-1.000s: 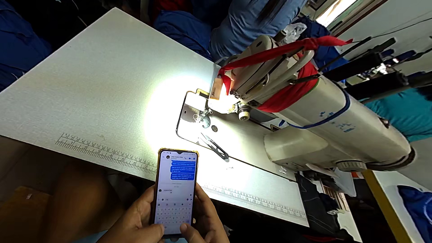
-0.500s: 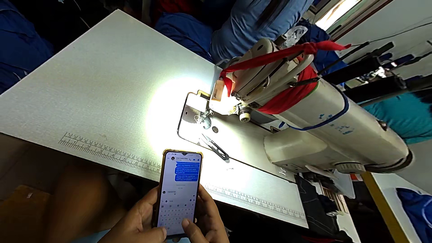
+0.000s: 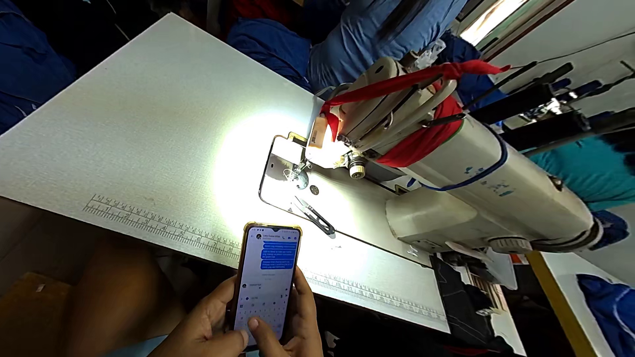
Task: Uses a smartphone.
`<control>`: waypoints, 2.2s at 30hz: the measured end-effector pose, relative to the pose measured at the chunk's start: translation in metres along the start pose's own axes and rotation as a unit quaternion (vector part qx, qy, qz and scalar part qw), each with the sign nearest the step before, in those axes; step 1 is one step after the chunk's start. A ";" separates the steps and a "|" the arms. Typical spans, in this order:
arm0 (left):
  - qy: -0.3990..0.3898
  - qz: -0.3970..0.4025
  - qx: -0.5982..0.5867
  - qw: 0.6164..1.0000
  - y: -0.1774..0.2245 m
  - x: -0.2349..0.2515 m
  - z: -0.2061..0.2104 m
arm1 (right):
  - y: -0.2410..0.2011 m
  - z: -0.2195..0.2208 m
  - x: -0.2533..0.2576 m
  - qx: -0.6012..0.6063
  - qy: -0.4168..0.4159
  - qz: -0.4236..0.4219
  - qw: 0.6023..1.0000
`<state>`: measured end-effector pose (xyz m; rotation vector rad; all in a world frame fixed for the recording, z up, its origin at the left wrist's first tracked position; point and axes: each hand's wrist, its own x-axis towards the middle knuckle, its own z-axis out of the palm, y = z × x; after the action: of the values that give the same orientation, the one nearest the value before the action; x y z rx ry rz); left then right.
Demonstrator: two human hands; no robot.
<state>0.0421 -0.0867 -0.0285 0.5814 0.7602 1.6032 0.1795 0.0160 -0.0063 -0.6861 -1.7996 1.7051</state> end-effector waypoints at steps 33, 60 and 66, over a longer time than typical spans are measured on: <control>0.009 -0.006 -0.014 1.000 0.002 -0.002 -0.003 | 0.003 -0.015 0.001 0.030 -0.088 0.013 0.996; -0.008 -0.001 -0.019 1.000 0.002 -0.002 -0.003 | 0.000 -0.024 0.002 0.087 -0.101 0.043 0.990; 0.000 -0.005 -0.017 1.000 0.003 -0.002 -0.004 | -0.001 -0.027 0.002 0.079 -0.147 0.043 0.985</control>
<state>0.0379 -0.0894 -0.0287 0.5516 0.7337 1.6032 0.1972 0.0366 -0.0038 -0.4690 -1.8204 2.0710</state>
